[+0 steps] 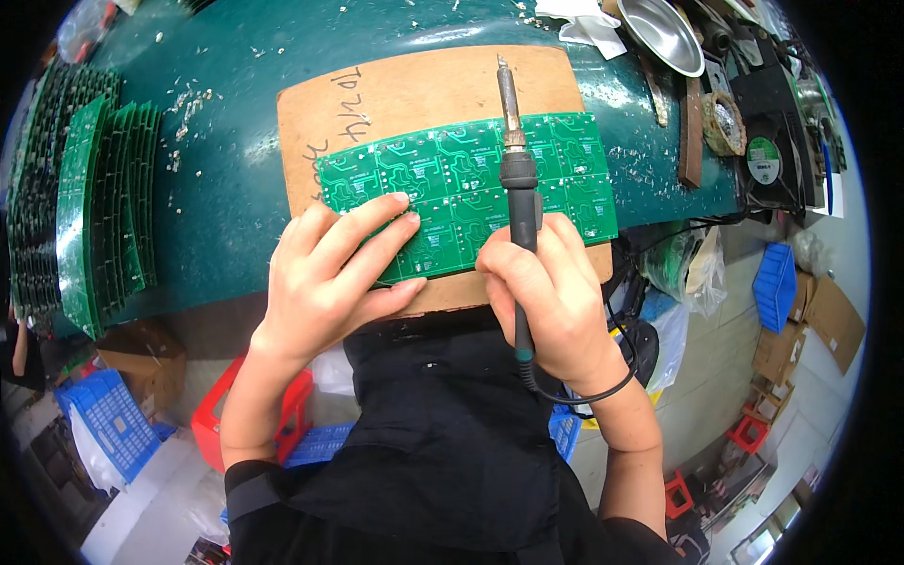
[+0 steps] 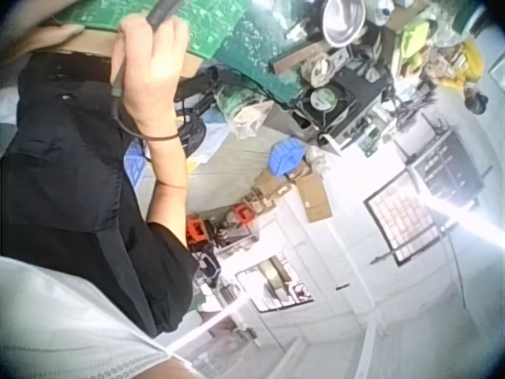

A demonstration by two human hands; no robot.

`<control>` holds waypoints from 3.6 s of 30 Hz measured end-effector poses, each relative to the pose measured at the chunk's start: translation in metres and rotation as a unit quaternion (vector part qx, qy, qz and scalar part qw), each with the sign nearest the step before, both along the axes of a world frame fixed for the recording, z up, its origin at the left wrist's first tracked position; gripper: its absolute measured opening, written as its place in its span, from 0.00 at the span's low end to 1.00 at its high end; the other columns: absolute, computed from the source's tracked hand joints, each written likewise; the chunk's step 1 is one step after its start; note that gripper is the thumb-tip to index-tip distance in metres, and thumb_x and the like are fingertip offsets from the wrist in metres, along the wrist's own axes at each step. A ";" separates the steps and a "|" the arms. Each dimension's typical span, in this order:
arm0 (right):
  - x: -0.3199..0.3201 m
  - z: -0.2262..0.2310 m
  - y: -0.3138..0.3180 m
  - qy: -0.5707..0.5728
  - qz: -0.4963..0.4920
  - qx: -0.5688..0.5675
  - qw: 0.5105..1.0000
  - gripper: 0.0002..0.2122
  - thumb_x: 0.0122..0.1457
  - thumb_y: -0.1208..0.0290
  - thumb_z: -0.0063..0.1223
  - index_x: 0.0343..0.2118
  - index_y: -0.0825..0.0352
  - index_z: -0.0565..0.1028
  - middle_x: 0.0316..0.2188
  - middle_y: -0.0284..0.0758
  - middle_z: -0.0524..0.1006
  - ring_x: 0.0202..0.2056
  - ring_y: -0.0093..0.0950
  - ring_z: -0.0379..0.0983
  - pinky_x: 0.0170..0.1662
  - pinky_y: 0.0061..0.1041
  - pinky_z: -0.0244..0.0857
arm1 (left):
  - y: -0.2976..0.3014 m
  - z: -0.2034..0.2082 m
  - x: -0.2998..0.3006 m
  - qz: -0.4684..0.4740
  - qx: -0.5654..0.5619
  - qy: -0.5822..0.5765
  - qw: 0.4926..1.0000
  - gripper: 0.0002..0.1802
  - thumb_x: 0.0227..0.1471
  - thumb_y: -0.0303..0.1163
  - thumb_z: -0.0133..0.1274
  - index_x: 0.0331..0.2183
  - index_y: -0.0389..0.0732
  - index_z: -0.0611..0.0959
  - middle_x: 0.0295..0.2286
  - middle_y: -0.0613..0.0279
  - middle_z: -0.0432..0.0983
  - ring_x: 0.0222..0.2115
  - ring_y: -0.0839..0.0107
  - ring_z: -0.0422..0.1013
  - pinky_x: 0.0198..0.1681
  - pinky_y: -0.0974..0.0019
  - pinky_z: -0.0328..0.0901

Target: The person repeatedly places circuit boards onto a padded board and solders electronic components onto the boards using a soldering iron.

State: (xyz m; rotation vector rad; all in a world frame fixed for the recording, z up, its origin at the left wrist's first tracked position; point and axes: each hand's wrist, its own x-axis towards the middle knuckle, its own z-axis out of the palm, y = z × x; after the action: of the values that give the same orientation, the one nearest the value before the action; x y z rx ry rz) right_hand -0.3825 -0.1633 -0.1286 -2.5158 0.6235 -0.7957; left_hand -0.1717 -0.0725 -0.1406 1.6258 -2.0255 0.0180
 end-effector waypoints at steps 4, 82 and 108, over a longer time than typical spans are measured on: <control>0.000 0.002 0.003 0.008 0.000 0.018 1.000 0.17 0.38 0.89 0.59 0.33 0.66 0.71 0.29 0.38 0.74 0.31 0.36 0.70 0.33 0.30 0.65 | 0.000 0.000 -0.001 0.004 -0.011 -0.009 1.000 0.24 0.34 0.40 0.66 0.38 0.43 0.84 0.43 0.71 0.76 0.26 0.69 0.64 0.29 0.67 0.62; -0.045 -0.023 -0.021 -0.128 -0.069 0.065 0.987 0.15 0.46 0.87 0.60 0.34 0.64 0.70 0.28 0.34 0.79 0.28 0.29 0.74 0.38 0.27 0.62 | 0.028 0.010 -0.009 0.070 0.057 0.040 0.995 0.30 0.33 0.33 0.69 0.43 0.39 0.80 0.39 0.59 0.73 0.31 0.63 0.68 0.32 0.64 0.64; -0.042 0.002 -0.021 0.042 -0.015 -0.034 0.998 0.14 0.40 0.87 0.60 0.32 0.67 0.72 0.30 0.38 0.77 0.31 0.37 0.72 0.36 0.31 0.66 | 0.031 -0.009 -0.004 0.068 -0.038 -0.043 0.996 0.27 0.33 0.35 0.68 0.41 0.40 0.83 0.36 0.64 0.76 0.24 0.70 0.66 0.26 0.68 0.62</control>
State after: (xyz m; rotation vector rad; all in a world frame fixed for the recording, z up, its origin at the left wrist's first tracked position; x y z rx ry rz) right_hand -0.4242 -0.1848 -0.1268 -2.6179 0.6741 -0.7368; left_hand -0.1757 -0.0414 -0.1495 1.7372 -1.9478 0.2152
